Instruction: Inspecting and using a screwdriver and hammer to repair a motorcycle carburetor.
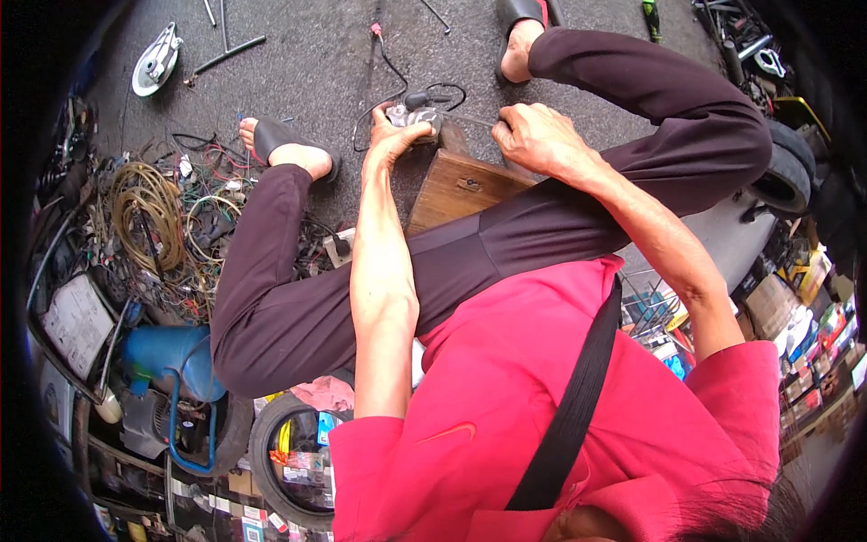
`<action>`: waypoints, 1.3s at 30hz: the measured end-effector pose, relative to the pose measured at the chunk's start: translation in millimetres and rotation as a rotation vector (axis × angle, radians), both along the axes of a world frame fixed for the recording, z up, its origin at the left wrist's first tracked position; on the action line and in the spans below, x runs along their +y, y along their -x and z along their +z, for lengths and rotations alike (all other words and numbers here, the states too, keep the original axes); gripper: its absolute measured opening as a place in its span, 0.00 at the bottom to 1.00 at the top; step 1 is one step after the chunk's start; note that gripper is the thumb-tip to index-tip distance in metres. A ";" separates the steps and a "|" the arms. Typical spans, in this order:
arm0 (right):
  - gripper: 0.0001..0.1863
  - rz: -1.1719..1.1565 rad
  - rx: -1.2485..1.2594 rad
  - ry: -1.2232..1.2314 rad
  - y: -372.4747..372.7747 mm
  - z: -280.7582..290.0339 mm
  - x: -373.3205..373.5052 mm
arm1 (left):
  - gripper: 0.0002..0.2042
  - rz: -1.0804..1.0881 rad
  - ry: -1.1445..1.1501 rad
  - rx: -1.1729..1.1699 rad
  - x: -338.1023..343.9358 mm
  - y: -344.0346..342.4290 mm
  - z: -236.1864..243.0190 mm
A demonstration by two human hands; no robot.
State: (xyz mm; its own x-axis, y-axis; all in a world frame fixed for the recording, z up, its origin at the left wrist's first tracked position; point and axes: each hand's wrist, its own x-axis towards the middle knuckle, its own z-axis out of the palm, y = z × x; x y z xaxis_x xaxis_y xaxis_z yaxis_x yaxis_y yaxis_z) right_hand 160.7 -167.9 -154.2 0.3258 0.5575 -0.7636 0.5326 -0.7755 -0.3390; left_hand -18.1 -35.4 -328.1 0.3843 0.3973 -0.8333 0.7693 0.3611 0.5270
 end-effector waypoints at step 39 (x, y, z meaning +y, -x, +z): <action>0.13 0.219 -0.047 -0.201 -11.5 18.1 25.7 | 0.48 -0.074 0.213 -0.088 17.6 -6.1 2.2</action>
